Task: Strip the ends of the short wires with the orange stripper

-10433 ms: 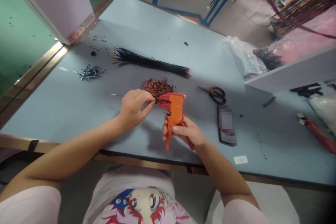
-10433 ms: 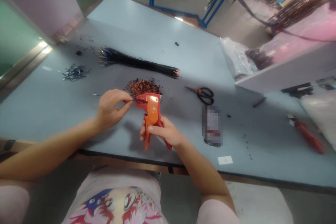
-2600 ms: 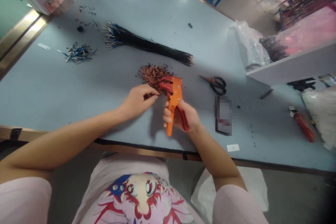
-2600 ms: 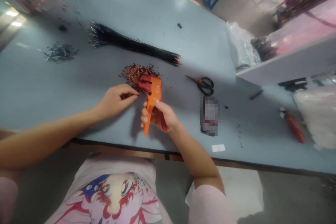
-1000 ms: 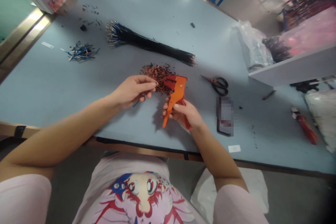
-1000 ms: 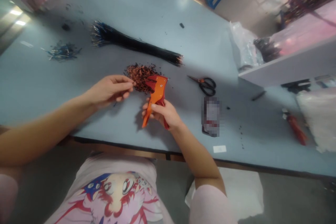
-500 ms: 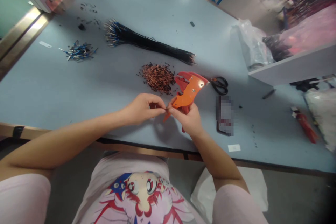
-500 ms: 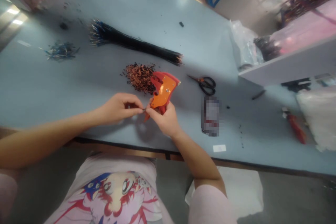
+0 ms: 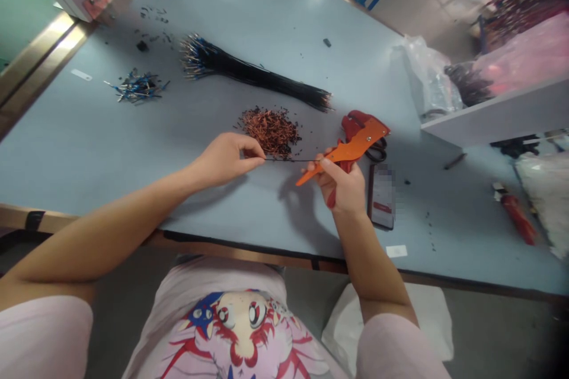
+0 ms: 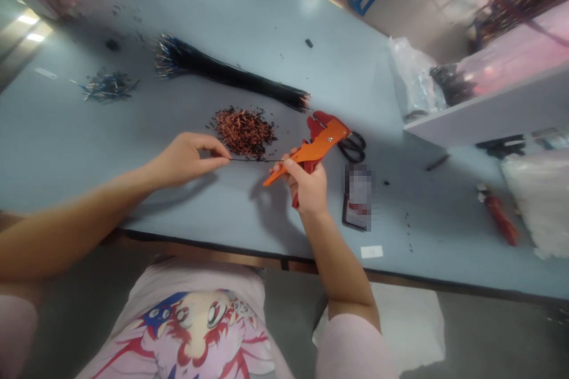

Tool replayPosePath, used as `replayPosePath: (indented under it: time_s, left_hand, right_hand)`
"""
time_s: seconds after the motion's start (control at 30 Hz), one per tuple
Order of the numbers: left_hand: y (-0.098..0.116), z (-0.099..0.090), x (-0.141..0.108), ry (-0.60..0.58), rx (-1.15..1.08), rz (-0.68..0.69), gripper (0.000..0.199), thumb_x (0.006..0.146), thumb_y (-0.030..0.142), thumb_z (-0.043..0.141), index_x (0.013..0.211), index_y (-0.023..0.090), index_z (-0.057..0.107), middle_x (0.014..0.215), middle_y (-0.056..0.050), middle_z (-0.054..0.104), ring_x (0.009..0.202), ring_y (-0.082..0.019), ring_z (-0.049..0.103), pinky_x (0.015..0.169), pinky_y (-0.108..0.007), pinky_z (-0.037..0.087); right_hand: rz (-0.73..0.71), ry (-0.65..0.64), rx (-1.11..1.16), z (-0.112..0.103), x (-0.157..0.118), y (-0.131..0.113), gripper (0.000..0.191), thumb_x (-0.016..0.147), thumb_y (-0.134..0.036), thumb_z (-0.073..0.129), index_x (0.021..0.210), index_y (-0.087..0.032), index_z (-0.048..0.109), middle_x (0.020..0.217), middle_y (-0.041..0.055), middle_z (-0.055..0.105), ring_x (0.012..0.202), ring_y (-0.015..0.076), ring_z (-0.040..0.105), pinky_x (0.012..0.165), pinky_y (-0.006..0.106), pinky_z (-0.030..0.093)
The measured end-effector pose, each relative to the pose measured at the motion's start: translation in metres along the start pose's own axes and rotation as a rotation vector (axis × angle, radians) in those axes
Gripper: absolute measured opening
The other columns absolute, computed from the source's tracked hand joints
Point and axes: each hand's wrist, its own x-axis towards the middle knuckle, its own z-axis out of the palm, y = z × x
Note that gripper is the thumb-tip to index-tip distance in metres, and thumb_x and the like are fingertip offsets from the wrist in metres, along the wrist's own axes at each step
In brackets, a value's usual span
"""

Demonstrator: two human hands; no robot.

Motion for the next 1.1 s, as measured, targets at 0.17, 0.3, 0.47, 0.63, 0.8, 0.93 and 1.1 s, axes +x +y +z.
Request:
replayPosePath:
  time_s: [0.17, 0.3, 0.47, 0.63, 0.8, 0.93, 1.1]
  left_hand:
    - [0.003, 0.002, -0.003, -0.021, 0.002, 0.009, 0.016, 0.075, 0.029, 0.058, 0.078, 0.019, 0.069, 0.08, -0.001, 0.069, 0.075, -0.014, 0.062, 0.071, -0.025, 0.046]
    - [0.006, 0.008, -0.007, -0.064, 0.001, 0.02, 0.015, 0.075, 0.029, 0.057, 0.077, 0.02, 0.069, 0.079, 0.0, 0.069, 0.074, -0.014, 0.062, 0.07, -0.024, 0.045]
    - [0.008, 0.017, -0.008, -0.073, 0.076, 0.117, 0.015, 0.077, 0.03, 0.057, 0.077, 0.02, 0.068, 0.075, -0.001, 0.069, 0.07, -0.014, 0.061, 0.071, -0.026, 0.043]
    - [0.007, 0.018, -0.007, 0.01, 0.356, 0.237, 0.018, 0.082, 0.029, 0.051, 0.078, 0.02, 0.066, 0.069, -0.002, 0.066, 0.069, -0.016, 0.058, 0.077, -0.033, 0.039]
    - [0.003, 0.018, -0.006, 0.015, 0.402, 0.232, 0.021, 0.084, 0.03, 0.048, 0.078, 0.02, 0.065, 0.064, 0.0, 0.065, 0.062, -0.015, 0.057, 0.081, -0.035, 0.037]
    - [0.0, 0.019, -0.006, 0.021, 0.374, 0.255, 0.019, 0.084, 0.027, 0.048, 0.084, 0.021, 0.066, 0.071, -0.001, 0.069, 0.065, -0.015, 0.06, 0.081, -0.034, 0.037]
    - [0.002, 0.019, -0.008, 0.033, 0.383, 0.338, 0.02, 0.083, 0.024, 0.049, 0.094, 0.022, 0.066, 0.085, -0.004, 0.072, 0.076, -0.017, 0.063, 0.078, -0.032, 0.037]
  right_hand:
    - [0.003, -0.025, 0.019, 0.001, 0.0, 0.003, 0.023, 0.071, -0.021, 0.067, 0.088, -0.024, 0.052, 0.08, -0.0008, 0.056, 0.069, 0.0157, 0.059, 0.071, 0.038, 0.055]
    - [0.026, -0.068, -0.005, 0.003, -0.003, 0.01, 0.024, 0.072, -0.022, 0.068, 0.091, -0.023, 0.052, 0.08, -0.001, 0.057, 0.069, 0.0158, 0.061, 0.072, 0.039, 0.054]
    - [0.018, -0.096, -0.058, 0.008, -0.007, 0.016, 0.027, 0.072, -0.025, 0.07, 0.09, -0.022, 0.051, 0.08, -0.001, 0.058, 0.069, 0.0156, 0.062, 0.073, 0.038, 0.054]
    - [0.009, -0.088, -0.06, 0.011, -0.009, 0.016, 0.025, 0.072, -0.025, 0.069, 0.089, -0.023, 0.051, 0.08, -0.0011, 0.058, 0.069, 0.0151, 0.061, 0.073, 0.039, 0.053]
    - [-0.006, -0.07, -0.034, 0.012, -0.011, 0.016, 0.026, 0.072, -0.025, 0.07, 0.089, -0.023, 0.05, 0.079, -0.001, 0.057, 0.07, 0.016, 0.06, 0.072, 0.038, 0.054]
    - [0.006, -0.069, -0.014, 0.013, -0.01, 0.018, 0.026, 0.072, -0.024, 0.07, 0.09, -0.022, 0.05, 0.079, -0.001, 0.057, 0.069, 0.0162, 0.061, 0.073, 0.039, 0.054]
    - [0.045, -0.083, 0.009, 0.015, -0.008, 0.023, 0.028, 0.07, -0.026, 0.071, 0.089, -0.021, 0.051, 0.078, 0.0, 0.06, 0.067, 0.0171, 0.061, 0.067, 0.036, 0.054]
